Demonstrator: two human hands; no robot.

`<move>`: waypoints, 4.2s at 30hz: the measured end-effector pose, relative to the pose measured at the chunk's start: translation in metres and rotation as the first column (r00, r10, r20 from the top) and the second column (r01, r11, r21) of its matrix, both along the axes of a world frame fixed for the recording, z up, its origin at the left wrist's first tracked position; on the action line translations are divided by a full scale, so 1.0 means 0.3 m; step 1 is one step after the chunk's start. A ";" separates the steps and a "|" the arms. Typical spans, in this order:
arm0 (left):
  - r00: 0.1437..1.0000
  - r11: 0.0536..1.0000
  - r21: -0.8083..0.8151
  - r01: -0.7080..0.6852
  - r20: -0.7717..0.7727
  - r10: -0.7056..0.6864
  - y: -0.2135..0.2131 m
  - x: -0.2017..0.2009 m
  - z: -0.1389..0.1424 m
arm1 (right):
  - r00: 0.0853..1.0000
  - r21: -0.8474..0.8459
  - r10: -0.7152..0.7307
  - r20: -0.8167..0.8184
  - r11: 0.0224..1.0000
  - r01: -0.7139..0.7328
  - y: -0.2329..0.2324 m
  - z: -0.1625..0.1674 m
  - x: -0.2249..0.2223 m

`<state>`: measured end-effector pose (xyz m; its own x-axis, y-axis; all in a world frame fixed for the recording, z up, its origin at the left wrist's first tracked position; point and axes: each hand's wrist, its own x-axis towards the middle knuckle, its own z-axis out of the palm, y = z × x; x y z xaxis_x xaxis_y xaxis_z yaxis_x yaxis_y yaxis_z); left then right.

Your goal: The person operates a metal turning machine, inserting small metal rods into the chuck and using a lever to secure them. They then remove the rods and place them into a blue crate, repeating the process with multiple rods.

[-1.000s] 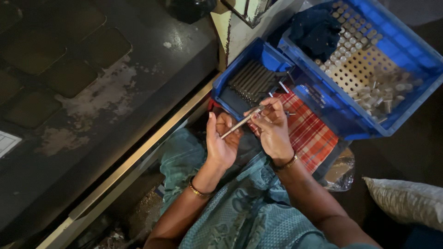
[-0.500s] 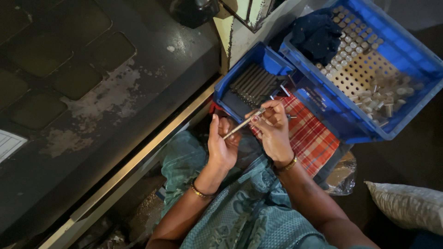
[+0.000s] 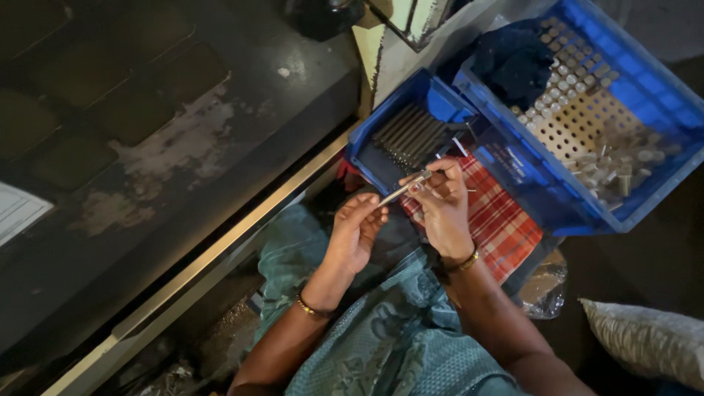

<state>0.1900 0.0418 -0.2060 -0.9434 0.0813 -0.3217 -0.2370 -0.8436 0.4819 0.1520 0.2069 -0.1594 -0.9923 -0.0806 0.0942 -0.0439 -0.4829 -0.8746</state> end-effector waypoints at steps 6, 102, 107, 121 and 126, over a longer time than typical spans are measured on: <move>0.999 0.994 -0.107 0.014 -0.051 -0.019 -0.055 0.022 -0.041 | 1.000 0.046 0.010 0.016 0.999 -0.010 -0.027 -0.015 0.004; 0.482 -0.255 -0.563 -0.786 -0.300 -0.823 0.141 -0.250 0.140 | 0.965 0.615 0.193 0.177 0.744 -0.262 0.371 -0.127 0.052; 0.463 -0.238 -0.578 -0.781 -0.280 -0.841 0.164 -0.295 0.072 | 0.965 0.444 0.026 0.261 0.884 -0.144 0.349 -0.120 0.067; 0.915 0.861 -0.433 -0.266 -0.396 0.084 0.087 -0.231 0.077 | 0.905 -0.201 0.137 0.402 0.978 -0.058 0.191 -0.105 0.041; 0.999 0.982 -0.183 -0.035 -0.037 0.028 0.042 -0.165 -0.024 | 0.944 0.282 0.225 0.240 0.915 -0.290 0.148 -0.115 0.017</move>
